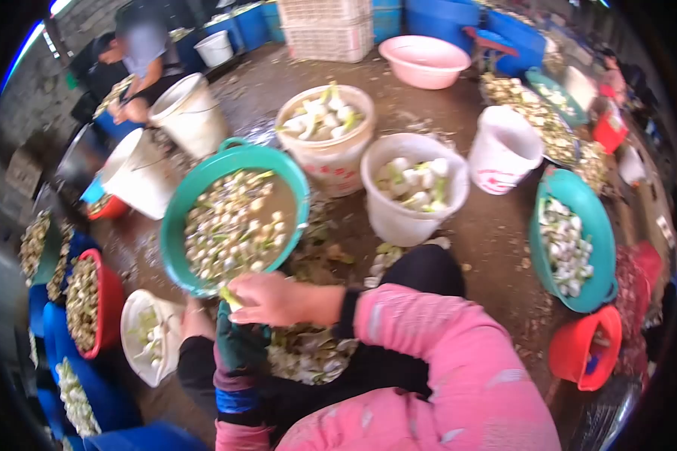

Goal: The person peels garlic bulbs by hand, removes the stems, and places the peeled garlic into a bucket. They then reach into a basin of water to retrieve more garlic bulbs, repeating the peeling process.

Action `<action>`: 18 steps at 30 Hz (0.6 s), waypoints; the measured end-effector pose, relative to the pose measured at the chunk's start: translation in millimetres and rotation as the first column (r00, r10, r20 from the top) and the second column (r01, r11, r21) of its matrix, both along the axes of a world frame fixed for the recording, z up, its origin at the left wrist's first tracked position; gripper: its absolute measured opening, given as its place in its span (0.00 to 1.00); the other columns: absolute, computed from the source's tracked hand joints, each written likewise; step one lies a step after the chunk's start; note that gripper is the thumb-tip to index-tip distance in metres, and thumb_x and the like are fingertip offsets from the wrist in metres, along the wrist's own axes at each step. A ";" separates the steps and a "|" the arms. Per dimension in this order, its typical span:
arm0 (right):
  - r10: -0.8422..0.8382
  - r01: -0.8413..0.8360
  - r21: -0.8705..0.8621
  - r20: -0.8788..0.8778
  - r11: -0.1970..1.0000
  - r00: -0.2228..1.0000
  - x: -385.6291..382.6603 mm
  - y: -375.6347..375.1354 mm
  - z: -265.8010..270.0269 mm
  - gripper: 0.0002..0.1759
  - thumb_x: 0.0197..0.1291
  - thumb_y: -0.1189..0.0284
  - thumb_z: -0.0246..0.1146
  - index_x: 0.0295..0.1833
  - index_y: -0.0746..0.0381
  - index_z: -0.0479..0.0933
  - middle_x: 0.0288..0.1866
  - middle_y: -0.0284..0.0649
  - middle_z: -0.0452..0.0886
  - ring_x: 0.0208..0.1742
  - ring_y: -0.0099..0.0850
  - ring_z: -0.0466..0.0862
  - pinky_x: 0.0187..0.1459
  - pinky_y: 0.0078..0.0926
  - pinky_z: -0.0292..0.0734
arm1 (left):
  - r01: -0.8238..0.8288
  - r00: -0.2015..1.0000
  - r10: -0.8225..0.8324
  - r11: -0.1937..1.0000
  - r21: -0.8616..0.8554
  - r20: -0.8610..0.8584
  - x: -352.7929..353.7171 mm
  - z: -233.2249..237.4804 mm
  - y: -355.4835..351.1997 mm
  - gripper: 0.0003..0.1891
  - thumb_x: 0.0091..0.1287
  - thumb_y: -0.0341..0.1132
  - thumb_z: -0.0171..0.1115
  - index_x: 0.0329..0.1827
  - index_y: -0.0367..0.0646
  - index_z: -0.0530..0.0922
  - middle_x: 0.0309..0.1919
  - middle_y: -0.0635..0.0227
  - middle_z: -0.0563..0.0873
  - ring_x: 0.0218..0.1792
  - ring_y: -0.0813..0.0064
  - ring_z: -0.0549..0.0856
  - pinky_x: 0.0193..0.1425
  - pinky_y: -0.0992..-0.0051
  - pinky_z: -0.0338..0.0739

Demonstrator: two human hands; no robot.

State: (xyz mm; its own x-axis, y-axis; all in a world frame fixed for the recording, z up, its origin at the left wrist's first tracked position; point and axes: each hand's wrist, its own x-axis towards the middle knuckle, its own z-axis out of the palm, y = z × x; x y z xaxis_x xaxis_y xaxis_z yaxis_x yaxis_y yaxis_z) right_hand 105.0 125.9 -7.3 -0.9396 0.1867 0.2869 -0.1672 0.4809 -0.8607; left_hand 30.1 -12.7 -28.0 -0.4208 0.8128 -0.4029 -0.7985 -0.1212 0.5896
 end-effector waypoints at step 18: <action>-0.655 0.184 -0.983 0.130 0.014 0.744 5.9 198.1 -2.5 0.25 0.62 0.51 0.42 0.52 0.61 0.63 0.45 0.45 0.72 0.43 0.38 0.75 0.37 0.39 0.76 | 0.180 0.978 -0.161 0.972 -0.151 0.131 -20.9 -48.6 -0.8 0.23 0.64 0.50 0.48 0.53 0.41 0.65 0.43 0.61 0.77 0.41 0.68 0.78 0.42 0.72 0.73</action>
